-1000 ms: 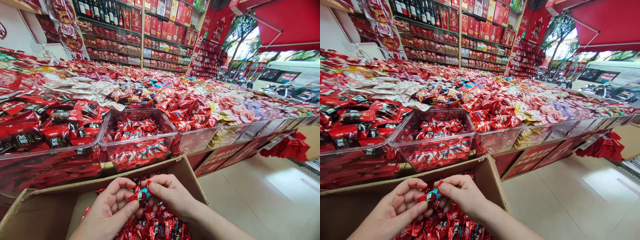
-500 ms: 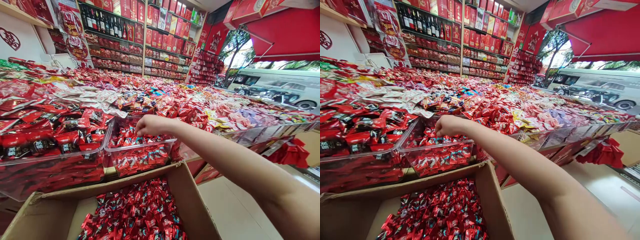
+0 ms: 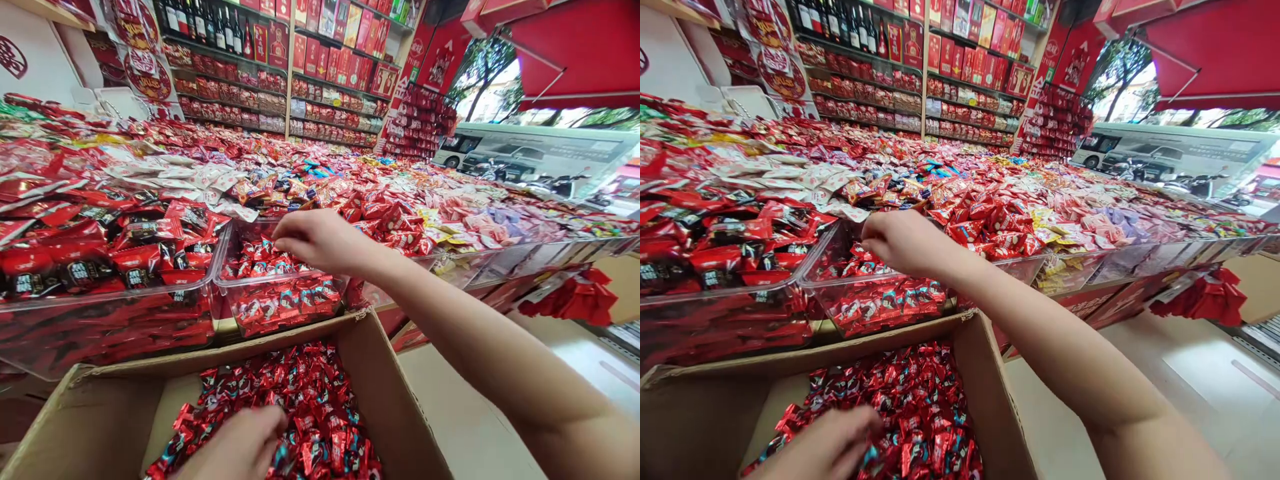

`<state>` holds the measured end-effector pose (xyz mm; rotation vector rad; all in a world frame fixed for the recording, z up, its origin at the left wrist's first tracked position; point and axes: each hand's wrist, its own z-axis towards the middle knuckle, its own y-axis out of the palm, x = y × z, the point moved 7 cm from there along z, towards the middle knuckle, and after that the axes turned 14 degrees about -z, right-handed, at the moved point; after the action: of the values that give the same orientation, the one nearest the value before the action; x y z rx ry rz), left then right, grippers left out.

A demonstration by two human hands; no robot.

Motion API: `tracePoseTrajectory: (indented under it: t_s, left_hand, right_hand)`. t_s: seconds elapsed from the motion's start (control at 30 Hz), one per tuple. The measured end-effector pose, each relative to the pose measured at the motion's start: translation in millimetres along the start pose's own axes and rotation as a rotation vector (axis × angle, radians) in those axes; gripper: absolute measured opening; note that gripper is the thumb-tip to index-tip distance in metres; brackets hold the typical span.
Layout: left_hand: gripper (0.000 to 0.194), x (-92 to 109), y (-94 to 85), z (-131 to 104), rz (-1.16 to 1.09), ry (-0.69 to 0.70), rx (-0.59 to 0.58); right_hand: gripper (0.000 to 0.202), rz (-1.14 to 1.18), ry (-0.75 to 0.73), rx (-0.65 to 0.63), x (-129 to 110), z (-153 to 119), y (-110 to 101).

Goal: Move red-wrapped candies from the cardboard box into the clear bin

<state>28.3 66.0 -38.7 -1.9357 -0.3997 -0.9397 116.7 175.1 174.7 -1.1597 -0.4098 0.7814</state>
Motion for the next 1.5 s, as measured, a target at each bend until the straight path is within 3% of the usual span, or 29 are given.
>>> tracePoseTrajectory:
  t_s: [0.07,0.17,0.3,0.4,0.7,1.03,1.27,1.5]
  left_hand:
    - [0.017,14.4,-13.7,-0.7,-0.37,-0.005,-0.008]
    - [0.024,25.5,-33.1,1.0,-0.753,-0.06,0.08]
    - [0.036,25.7,-41.4,0.8,-0.885,-0.094,0.195]
    - [0.036,25.8,-41.3,-2.2,-0.916,-0.07,0.253]
    - [0.038,36.8,-56.1,-16.3,-0.959,0.074,0.529]
    - [0.032,29.7,-56.5,-11.2,-0.921,0.208,0.49]
    - [0.032,31.0,-57.1,-9.3,-1.071,0.046,0.499]
    - [0.029,32.5,-57.4,-15.7,-0.97,0.06,0.548]
  right_hand:
    - [0.022,0.193,0.059,0.043,-6.0,-38.5,0.2]
    - [0.026,0.498,0.193,-0.177,-18.4,-95.4,51.5]
    - [0.04,1.024,0.439,-0.31,-24.4,-137.1,126.2]
    - [0.034,1.357,0.568,-0.295,-24.6,-142.1,147.4]
    - [0.028,1.433,0.627,-0.13,-19.2,-142.3,134.9]
    - [0.026,1.492,0.693,-0.155,-18.8,-144.8,140.7]
    - [0.022,1.525,0.687,-0.163,-22.8,-144.1,138.2]
    - [0.025,1.459,0.677,-0.149,-23.9,-143.7,134.9]
